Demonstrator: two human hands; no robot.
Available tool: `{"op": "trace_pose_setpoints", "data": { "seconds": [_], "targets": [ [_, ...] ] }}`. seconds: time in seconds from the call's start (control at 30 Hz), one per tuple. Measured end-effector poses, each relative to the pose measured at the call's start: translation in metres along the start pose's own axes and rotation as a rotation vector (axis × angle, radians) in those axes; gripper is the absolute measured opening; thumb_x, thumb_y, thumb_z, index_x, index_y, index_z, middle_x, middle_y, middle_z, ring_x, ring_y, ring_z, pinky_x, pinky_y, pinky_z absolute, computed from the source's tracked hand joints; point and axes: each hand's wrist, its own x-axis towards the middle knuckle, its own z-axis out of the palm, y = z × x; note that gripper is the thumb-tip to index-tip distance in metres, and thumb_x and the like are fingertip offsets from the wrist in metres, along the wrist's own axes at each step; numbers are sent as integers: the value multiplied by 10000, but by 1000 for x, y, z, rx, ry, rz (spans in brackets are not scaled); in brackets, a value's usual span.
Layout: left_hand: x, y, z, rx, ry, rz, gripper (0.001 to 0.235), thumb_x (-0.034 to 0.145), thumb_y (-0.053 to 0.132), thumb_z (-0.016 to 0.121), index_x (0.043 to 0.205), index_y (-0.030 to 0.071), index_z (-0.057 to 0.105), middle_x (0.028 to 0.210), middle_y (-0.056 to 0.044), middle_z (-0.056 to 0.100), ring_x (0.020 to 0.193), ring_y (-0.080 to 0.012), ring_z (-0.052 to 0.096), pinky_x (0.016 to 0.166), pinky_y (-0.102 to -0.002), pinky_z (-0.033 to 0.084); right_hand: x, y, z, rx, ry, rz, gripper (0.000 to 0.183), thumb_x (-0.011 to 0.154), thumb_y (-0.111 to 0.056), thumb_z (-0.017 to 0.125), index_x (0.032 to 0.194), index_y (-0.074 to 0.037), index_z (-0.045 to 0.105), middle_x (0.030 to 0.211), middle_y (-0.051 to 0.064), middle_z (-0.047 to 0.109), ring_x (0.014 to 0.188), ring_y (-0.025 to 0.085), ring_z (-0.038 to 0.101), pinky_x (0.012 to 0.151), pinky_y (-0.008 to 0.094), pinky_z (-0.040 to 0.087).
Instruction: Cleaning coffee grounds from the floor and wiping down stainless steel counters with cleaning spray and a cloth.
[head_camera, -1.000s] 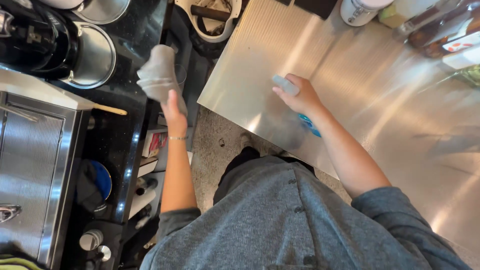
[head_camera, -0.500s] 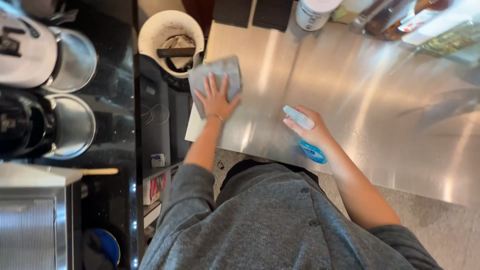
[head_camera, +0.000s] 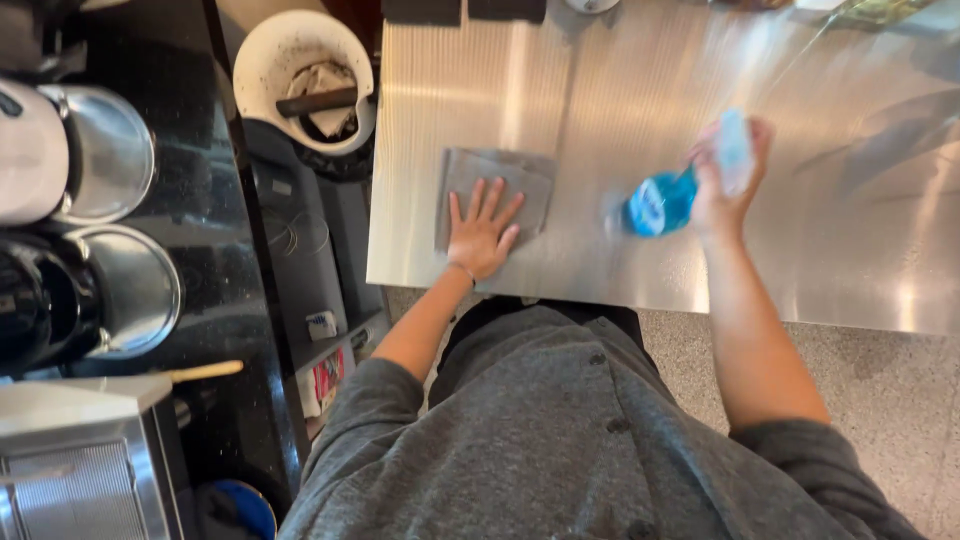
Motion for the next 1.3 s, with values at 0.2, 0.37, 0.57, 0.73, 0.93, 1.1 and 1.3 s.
{"op": "trace_pose_setpoints", "data": {
  "seconds": [0.2, 0.37, 0.57, 0.73, 0.93, 1.1, 1.3],
  "targets": [
    [-37, 7, -48, -141, -129, -171, 748, 917, 693, 490, 1590, 382, 388, 1718, -38, 171, 1579, -388, 38, 1125, -799, -25, 76, 34, -32, -188, 94, -94, 358, 1093, -140, 706, 1396, -44, 543, 1138, 61, 626, 1027, 137, 624, 941, 280, 551],
    [-10, -16, -63, -128, -145, -362, 957, 809, 841, 497, 1605, 337, 329, 1719, -62, 104, 1558, -417, -33, 1106, -814, -57, 75, 56, -35, -492, -54, -66, 320, 1057, -77, 846, 1273, -55, 612, 1194, 63, 657, 1090, 143, 653, 981, 297, 553],
    [55, -41, -52, -117, -171, -593, 987, 833, 869, 427, 1642, 345, 212, 1734, -81, 15, 1558, -446, -95, 1115, -797, -109, 50, -16, -16, -700, -78, -133, 666, 847, -68, 877, 1403, 25, 523, 1311, 162, 646, 1112, 214, 639, 952, 334, 518],
    [111, -22, -32, -150, -178, -681, 910, 918, 813, 378, 1665, 359, 127, 1744, -76, -49, 1562, -465, -121, 1121, -804, -117, 48, 9, -61, -791, -78, 288, 515, 948, -186, 822, 1371, -37, 568, 1204, 126, 732, 1039, 215, 727, 893, 342, 581],
    [164, 21, -13, -133, -220, -692, 812, 972, 711, 361, 1663, 379, 91, 1744, -44, -72, 1565, -454, -136, 1133, -801, -94, 104, 61, -147, -683, 0, -64, 638, 868, -105, 846, 1391, 57, 516, 1170, 200, 701, 1033, 327, 712, 891, 407, 567],
    [202, 72, 12, -83, -194, -489, 756, 998, 637, 365, 1658, 372, 110, 1741, -18, -36, 1553, -453, -111, 1144, -789, -76, 140, 90, -193, -837, 47, 47, 677, 892, -205, 884, 1407, 23, 508, 1192, 179, 712, 1059, 318, 707, 904, 398, 570],
    [180, 189, 20, -72, -135, -194, 745, 967, 660, 411, 1632, 365, 248, 1737, -17, 70, 1566, -454, -26, 1158, -785, -39, 120, 79, -193, -580, -28, -157, 955, 798, -190, 917, 1469, 100, 302, 1378, 299, 489, 1193, 387, 588, 906, 404, 548]
  ]
}}
